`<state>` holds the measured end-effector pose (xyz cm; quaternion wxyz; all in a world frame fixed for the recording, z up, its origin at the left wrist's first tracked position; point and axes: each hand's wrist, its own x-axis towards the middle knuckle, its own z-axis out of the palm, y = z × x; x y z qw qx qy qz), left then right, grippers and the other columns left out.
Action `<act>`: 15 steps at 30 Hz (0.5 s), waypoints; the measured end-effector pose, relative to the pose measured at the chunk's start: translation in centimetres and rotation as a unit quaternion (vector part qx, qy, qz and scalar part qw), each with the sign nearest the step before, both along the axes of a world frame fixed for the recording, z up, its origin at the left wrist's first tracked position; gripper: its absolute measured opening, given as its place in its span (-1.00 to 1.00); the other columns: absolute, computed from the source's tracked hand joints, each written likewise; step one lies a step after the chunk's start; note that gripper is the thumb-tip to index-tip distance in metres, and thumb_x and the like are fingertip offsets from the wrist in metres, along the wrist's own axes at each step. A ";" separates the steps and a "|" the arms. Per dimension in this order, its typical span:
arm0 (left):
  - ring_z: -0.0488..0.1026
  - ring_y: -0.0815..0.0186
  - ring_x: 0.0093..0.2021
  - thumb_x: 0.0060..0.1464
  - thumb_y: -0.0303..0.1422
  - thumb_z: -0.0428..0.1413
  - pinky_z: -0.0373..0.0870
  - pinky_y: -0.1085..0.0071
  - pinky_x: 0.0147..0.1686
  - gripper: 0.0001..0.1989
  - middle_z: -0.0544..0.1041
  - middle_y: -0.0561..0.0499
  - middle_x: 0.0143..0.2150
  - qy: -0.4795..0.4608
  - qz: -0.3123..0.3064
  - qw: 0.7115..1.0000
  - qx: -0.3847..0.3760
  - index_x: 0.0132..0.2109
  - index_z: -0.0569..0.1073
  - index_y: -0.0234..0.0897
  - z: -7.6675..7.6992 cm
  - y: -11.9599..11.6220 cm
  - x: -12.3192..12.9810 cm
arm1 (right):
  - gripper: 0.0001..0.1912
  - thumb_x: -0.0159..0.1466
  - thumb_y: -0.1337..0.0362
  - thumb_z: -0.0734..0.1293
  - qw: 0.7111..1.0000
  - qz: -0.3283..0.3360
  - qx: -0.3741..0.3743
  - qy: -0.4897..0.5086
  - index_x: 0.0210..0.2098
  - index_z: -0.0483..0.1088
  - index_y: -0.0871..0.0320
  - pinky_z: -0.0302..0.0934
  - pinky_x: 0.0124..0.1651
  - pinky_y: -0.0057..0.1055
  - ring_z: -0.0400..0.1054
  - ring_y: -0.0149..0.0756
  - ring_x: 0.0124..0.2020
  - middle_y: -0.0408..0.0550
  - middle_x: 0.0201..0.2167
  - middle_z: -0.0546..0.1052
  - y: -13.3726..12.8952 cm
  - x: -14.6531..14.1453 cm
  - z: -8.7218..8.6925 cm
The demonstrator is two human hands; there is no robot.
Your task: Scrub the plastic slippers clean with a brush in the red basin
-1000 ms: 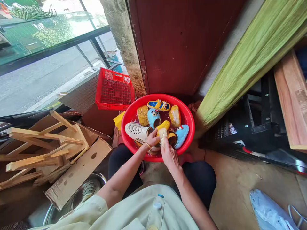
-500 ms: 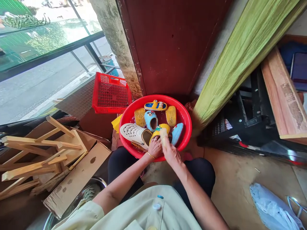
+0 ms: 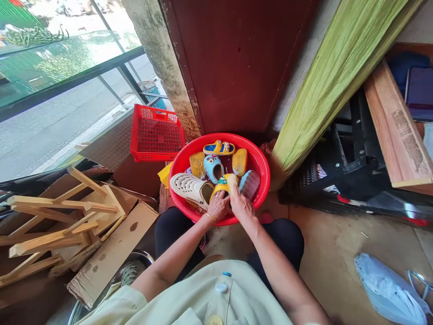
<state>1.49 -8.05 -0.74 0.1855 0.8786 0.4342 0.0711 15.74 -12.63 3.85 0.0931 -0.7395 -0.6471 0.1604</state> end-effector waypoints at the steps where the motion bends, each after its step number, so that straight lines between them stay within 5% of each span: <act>1: 0.30 -0.03 0.31 0.23 -0.40 0.06 0.28 0.02 0.29 -0.52 0.36 -0.27 0.29 0.006 0.004 1.000 -0.001 0.27 0.46 -0.20 -0.2 0.0 0.0 | -0.35 0.49 0.18 0.09 1.000 0.003 -0.006 -0.003 0.52 -0.01 0.19 0.46 -0.19 -0.24 0.62 -0.03 -0.25 0.19 -0.18 0.66 -1.5 -0.6 -0.3; 5: 0.28 -0.06 0.35 0.26 -0.40 0.03 0.25 0.01 0.32 -0.56 0.34 -0.29 0.34 0.015 0.000 1.000 0.004 0.24 0.47 -0.27 -0.5 -0.1 0.3 | -0.36 0.47 0.17 0.14 1.000 0.001 0.005 0.003 0.50 0.06 0.12 0.47 -0.21 -0.33 0.62 -0.08 -0.24 0.16 -0.11 0.67 -5.2 -1.1 -0.6; 11: 0.22 -0.05 0.41 0.08 -0.37 0.19 0.13 -0.03 0.42 -0.45 0.38 -0.23 0.34 -0.127 -0.005 0.989 -0.078 0.25 0.44 -0.25 -0.5 -0.5 0.8 | -0.39 0.46 0.18 0.17 0.998 -0.050 -0.002 0.026 0.46 0.16 0.13 0.46 -0.21 -0.33 0.63 -0.07 -0.22 0.13 -0.17 0.69 -4.9 1.5 0.3; 13: 0.31 0.00 0.35 0.10 -0.40 0.14 0.21 0.02 0.38 -0.55 0.44 -0.24 0.29 -0.237 0.059 0.957 -0.159 0.16 0.50 -0.28 -0.8 -0.5 1.1 | -0.40 0.45 0.18 0.18 0.997 -0.065 -0.005 0.052 0.45 0.18 0.15 0.47 -0.21 -0.32 0.63 -0.05 -0.20 0.14 -0.17 0.69 -5.1 1.9 0.0; 15: 0.42 0.04 0.26 0.11 -0.35 0.15 0.32 0.05 0.31 -0.63 0.51 -0.23 0.20 -0.368 0.193 0.866 -0.276 0.08 0.52 -0.27 -0.9 -0.1 1.6 | -0.41 0.45 0.17 0.18 0.995 -0.061 0.012 0.079 0.44 0.21 0.13 0.48 -0.15 -0.31 0.62 -0.07 -0.13 0.14 -0.10 0.68 -5.5 2.1 -0.5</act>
